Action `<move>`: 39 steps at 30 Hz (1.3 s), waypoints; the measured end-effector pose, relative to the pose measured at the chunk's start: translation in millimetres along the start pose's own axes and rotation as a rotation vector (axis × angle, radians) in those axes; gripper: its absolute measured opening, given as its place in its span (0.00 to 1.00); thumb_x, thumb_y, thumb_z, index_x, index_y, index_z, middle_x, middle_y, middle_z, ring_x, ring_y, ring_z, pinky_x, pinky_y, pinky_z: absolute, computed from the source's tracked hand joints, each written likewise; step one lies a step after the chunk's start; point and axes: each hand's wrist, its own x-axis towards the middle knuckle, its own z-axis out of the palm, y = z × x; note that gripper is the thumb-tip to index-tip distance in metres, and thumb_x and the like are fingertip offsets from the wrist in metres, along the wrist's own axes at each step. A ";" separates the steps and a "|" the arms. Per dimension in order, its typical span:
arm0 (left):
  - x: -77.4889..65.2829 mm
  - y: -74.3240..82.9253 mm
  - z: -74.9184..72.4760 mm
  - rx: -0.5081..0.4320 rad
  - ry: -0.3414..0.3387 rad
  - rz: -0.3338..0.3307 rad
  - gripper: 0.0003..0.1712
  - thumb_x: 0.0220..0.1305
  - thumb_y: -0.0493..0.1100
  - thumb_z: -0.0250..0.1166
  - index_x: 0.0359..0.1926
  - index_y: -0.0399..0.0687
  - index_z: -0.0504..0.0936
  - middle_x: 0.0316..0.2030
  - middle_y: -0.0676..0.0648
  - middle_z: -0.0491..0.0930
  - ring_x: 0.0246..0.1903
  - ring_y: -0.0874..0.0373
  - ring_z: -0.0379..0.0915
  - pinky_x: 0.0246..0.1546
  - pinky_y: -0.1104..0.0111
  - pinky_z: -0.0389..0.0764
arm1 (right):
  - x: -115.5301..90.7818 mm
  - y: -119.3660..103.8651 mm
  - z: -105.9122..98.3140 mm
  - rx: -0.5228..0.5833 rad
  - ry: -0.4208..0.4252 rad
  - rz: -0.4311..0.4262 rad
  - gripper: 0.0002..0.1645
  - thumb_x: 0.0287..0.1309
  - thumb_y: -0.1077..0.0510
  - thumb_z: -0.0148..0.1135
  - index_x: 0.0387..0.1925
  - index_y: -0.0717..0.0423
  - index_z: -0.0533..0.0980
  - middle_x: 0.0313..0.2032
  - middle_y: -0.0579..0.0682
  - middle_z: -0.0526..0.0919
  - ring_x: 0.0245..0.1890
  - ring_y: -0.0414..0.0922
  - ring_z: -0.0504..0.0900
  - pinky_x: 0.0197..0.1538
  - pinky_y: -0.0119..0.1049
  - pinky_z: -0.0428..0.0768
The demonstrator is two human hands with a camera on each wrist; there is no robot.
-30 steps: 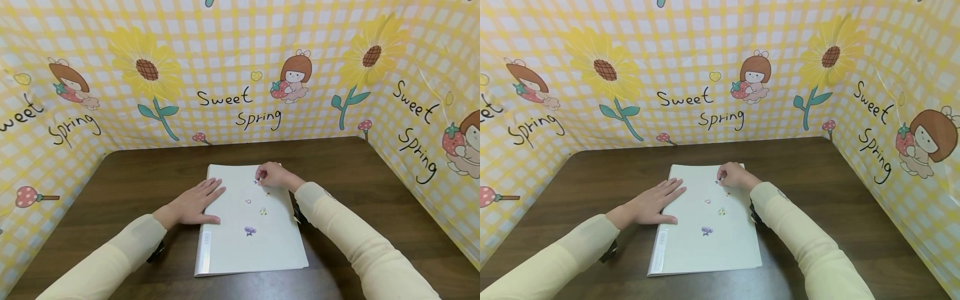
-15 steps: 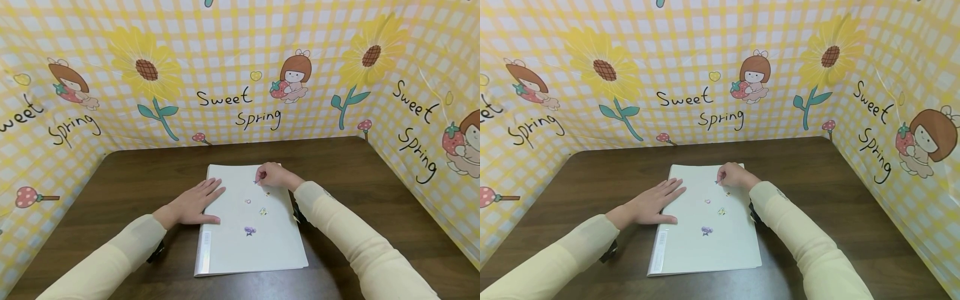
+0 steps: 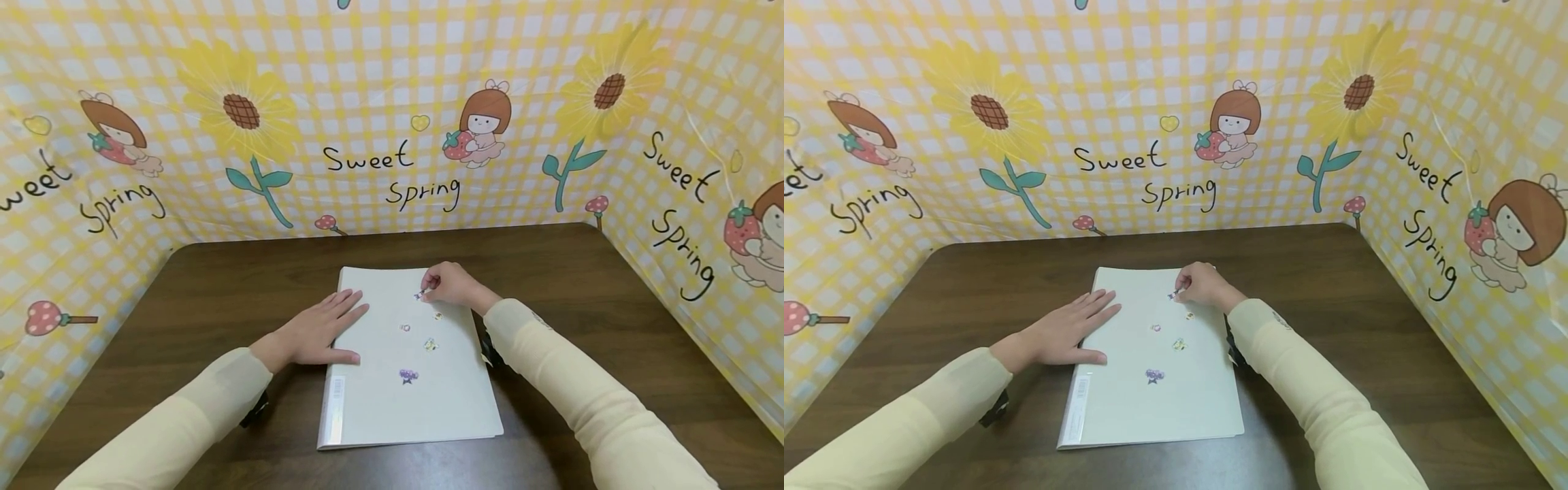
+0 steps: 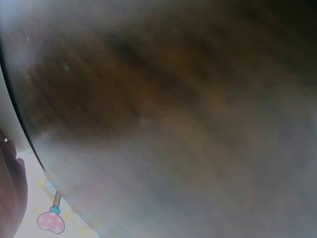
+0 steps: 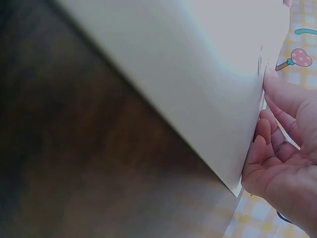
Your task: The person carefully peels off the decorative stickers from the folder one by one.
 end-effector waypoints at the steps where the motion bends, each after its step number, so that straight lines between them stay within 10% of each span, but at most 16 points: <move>1: 0.3 -0.1 -0.2 0.000 -0.001 0.000 0.57 0.61 0.78 0.46 0.77 0.45 0.48 0.75 0.38 0.43 0.74 0.44 0.35 0.70 0.54 0.43 | 0.1 0.4 -0.1 0.005 0.003 -0.004 0.08 0.51 0.60 0.74 0.32 0.57 0.81 0.31 0.48 0.79 0.34 0.43 0.73 0.41 0.35 0.73; 39: 1.3 -0.1 -1.1 0.001 -0.020 -0.005 0.57 0.61 0.79 0.46 0.77 0.45 0.48 0.75 0.38 0.41 0.74 0.45 0.34 0.70 0.54 0.43 | 0.0 -1.8 0.2 0.033 0.008 0.040 0.08 0.50 0.61 0.75 0.30 0.58 0.82 0.28 0.48 0.79 0.32 0.43 0.73 0.39 0.33 0.72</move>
